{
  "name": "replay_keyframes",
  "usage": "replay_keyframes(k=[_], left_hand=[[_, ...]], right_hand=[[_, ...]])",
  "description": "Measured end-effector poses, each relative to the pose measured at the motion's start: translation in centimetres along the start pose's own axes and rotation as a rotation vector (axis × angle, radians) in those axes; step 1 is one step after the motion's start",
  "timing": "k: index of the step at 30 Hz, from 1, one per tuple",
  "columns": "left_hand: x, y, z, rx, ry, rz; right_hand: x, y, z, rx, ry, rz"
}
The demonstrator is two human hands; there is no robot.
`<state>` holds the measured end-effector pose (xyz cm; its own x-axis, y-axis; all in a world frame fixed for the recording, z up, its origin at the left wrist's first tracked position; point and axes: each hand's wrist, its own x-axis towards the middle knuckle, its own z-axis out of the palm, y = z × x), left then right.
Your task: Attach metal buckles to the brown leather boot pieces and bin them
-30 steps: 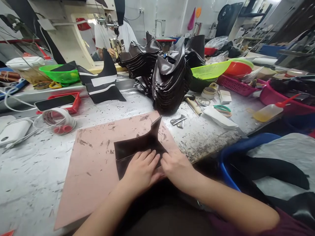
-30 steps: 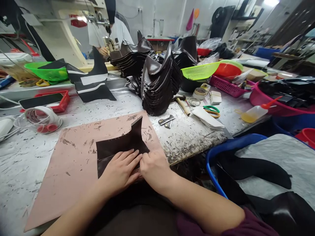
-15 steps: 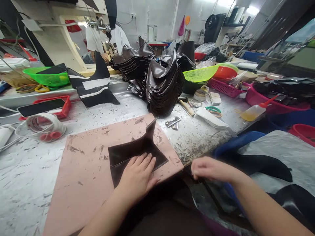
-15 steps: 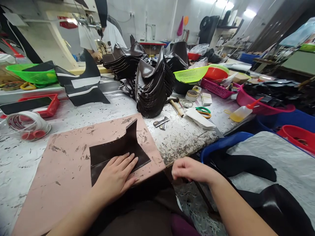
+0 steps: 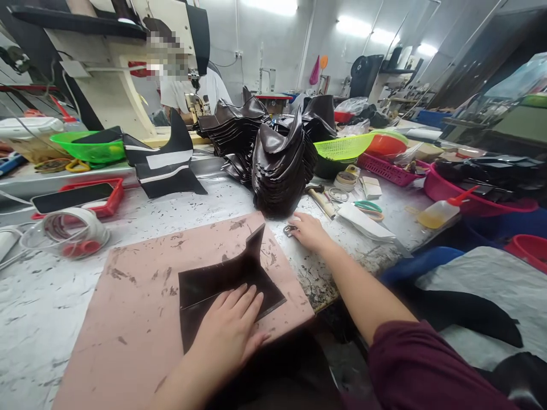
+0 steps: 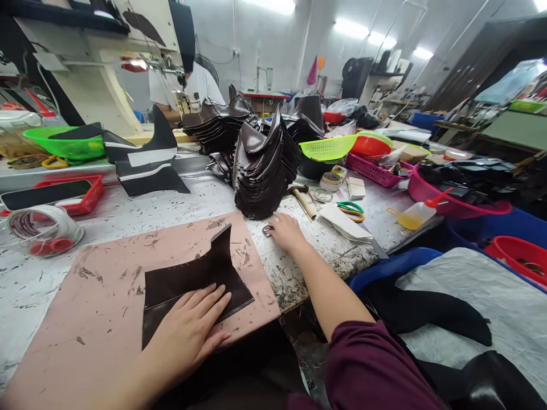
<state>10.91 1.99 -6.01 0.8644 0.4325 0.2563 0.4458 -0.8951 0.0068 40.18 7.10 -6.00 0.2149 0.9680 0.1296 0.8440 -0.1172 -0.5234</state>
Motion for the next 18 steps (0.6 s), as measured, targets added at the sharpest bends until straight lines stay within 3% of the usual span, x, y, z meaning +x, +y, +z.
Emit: replay_keyframes(k=[3, 6, 11, 15, 18], left_hand=[[0.1, 0.1, -0.1, -0.043, -0.004, -0.021], [0.3, 0.3, -0.9, -0.182, -0.003, -0.104], [0.9, 0.9, -2.9, -0.823, 0.032, -0.435], [0.9, 1.4, -3.5, -1.385, -0.010, -0.651], [0.3, 1.9, -3.5, -1.579, -0.019, -0.824]], right_hand=[[-0.2, -0.3, 0.2, -0.032, 0.035, -0.052], [-3.4, -2.3, -0.2, 0.046, 0.043, -0.135], [-11.0, -8.0, 0.0, 0.486, -0.065, -0.390], [-14.0, -10.7, 0.6, 0.588, -0.177, -0.468], [-14.5, -11.5, 1.3, 0.487, -0.044, -0.541]])
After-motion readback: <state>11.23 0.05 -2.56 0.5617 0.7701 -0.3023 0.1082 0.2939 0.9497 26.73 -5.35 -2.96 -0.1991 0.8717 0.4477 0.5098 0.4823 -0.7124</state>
